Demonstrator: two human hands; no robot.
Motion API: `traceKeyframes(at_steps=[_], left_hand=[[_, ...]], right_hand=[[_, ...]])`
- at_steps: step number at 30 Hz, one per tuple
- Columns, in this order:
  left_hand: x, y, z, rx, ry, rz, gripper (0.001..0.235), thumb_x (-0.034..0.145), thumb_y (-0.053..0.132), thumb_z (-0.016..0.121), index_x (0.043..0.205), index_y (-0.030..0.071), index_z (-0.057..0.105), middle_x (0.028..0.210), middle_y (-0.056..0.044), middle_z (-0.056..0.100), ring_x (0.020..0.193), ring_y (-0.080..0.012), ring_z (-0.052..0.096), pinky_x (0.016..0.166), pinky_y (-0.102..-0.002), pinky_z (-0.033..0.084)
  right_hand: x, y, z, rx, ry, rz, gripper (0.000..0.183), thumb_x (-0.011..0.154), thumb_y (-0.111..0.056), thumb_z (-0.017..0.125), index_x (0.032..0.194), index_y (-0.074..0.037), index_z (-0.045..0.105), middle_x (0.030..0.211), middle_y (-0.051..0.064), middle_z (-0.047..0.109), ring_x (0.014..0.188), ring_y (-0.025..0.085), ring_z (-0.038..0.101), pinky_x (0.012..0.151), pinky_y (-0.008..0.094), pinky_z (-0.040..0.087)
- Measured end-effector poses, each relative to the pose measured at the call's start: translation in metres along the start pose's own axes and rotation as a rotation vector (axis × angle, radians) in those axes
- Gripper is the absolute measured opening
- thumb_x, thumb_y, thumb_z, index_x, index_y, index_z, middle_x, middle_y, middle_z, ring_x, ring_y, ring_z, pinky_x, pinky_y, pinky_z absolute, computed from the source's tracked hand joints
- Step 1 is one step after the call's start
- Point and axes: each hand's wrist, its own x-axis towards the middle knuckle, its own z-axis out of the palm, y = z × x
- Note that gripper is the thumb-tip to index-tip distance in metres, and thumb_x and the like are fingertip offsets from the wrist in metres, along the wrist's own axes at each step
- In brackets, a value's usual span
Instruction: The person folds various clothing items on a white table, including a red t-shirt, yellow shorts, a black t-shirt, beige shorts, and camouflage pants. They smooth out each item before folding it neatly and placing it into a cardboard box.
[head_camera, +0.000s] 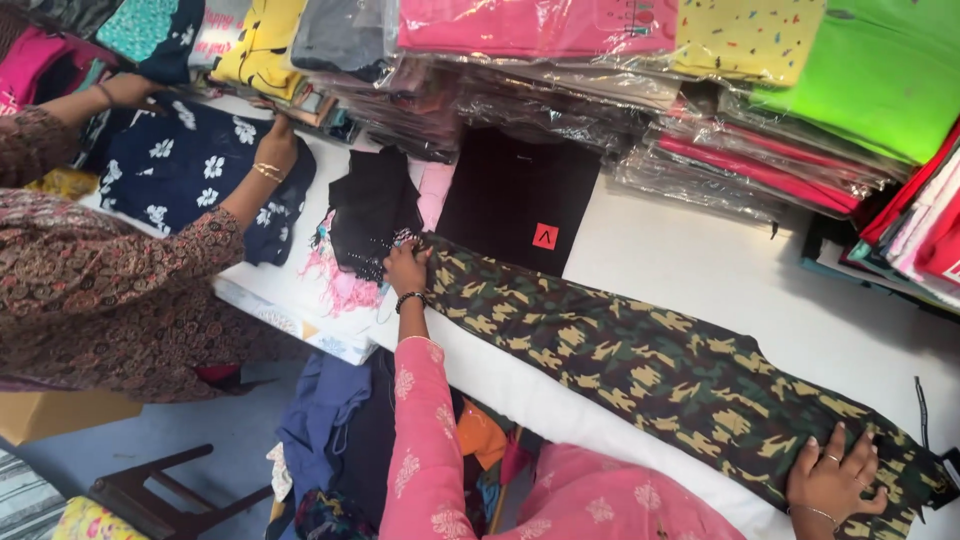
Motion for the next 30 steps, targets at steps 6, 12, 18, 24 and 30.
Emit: traceKeyframes(at_steps=[6, 12, 18, 24, 30], left_hand=[[0.006, -0.021, 0.042, -0.061, 0.185, 0.048, 0.018, 0.096, 0.033, 0.071, 0.106, 0.019, 0.067, 0.117, -0.002, 0.063, 0.118, -0.0295, 0.057, 0.094, -0.054, 0.048], [0.002, -0.001, 0.009, -0.171, 0.166, -0.189, 0.037, 0.094, 0.045, 0.074, 0.112, 0.013, 0.068, 0.117, -0.010, 0.063, 0.112, -0.0363, 0.059, 0.087, -0.059, 0.048], [-0.001, 0.009, -0.034, 0.073, -0.094, 0.082, 0.052, 0.082, 0.047, 0.080, 0.118, 0.012, 0.067, 0.118, -0.012, 0.064, 0.113, -0.0361, 0.057, 0.089, -0.054, 0.047], [-0.028, -0.015, -0.021, -0.147, 0.141, 0.247, 0.026, 0.095, 0.015, 0.062, 0.120, 0.009, 0.070, 0.112, -0.018, 0.068, 0.099, -0.0382, 0.065, 0.083, -0.049, 0.052], [-0.120, 0.022, -0.002, -0.269, 0.460, 0.285, 0.021, 0.092, 0.006, 0.059, 0.110, 0.001, 0.070, 0.096, -0.018, 0.071, 0.088, -0.0371, 0.067, 0.081, -0.048, 0.053]], right_hand=[[0.005, -0.009, -0.002, -0.009, 0.001, 0.053, 0.044, 0.117, -0.042, 0.040, 0.149, -0.012, 0.049, 0.168, 0.015, 0.030, 0.158, 0.030, 0.025, 0.116, 0.070, 0.013], [0.004, -0.015, -0.002, -0.016, -0.024, 0.076, 0.045, 0.115, -0.040, 0.040, 0.149, -0.012, 0.048, 0.169, 0.016, 0.029, 0.159, 0.031, 0.024, 0.116, 0.070, 0.013], [0.005, -0.012, 0.012, -0.001, -0.027, 0.140, 0.045, 0.114, -0.040, 0.041, 0.149, -0.011, 0.048, 0.170, 0.015, 0.027, 0.163, 0.033, 0.022, 0.116, 0.071, 0.013], [0.011, -0.027, 0.036, 0.025, -0.025, 0.182, 0.054, 0.110, -0.047, 0.051, 0.153, -0.015, 0.052, 0.176, 0.019, 0.021, 0.159, 0.043, 0.017, 0.112, 0.075, 0.011], [0.020, -0.083, 0.057, 0.276, -0.018, -0.007, 0.050, 0.109, -0.039, 0.059, 0.150, -0.010, 0.059, 0.165, 0.023, 0.036, 0.144, 0.046, 0.032, 0.109, 0.063, 0.029]])
